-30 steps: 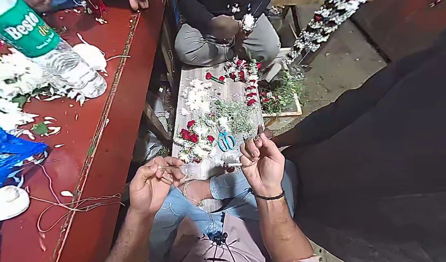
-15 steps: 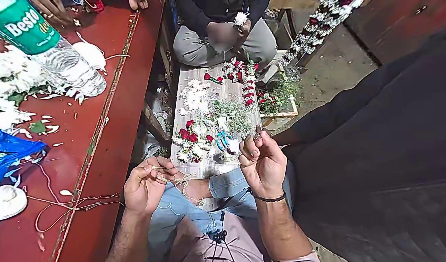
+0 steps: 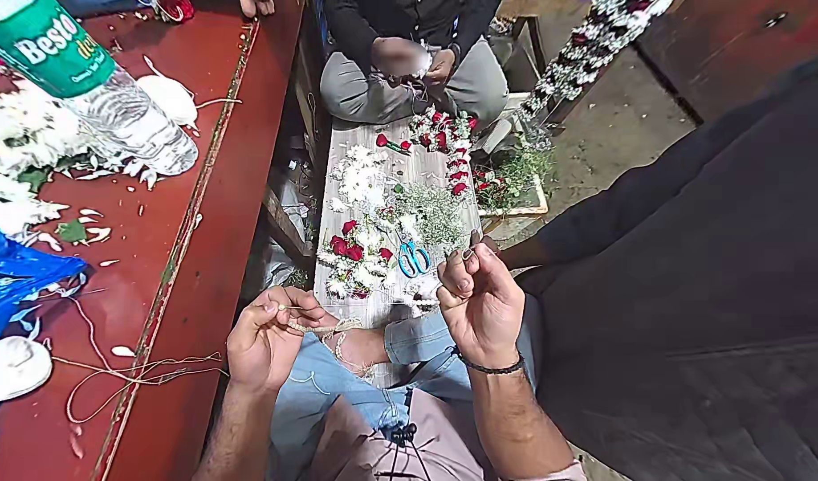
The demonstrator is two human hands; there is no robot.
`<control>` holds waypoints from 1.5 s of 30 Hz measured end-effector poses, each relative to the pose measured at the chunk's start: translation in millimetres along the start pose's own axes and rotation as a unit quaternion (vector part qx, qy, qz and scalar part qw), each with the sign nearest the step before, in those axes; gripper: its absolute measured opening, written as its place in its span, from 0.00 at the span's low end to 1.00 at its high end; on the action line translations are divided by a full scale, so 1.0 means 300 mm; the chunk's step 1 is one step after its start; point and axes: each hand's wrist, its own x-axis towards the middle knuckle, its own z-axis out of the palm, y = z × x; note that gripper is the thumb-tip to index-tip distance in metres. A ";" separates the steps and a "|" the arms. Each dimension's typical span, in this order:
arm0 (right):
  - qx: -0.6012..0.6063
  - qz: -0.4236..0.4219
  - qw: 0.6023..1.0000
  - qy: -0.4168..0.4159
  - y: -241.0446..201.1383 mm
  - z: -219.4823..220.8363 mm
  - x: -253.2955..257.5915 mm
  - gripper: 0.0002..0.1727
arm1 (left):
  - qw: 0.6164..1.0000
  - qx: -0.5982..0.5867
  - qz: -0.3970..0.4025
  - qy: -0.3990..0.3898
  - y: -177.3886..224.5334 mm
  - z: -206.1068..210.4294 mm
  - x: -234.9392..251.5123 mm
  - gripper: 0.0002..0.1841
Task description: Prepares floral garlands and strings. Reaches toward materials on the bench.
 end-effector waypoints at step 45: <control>-0.096 0.033 0.984 0.146 0.181 -0.351 0.150 0.23 | 0.897 0.393 -0.196 -0.037 0.018 0.018 0.043 0.12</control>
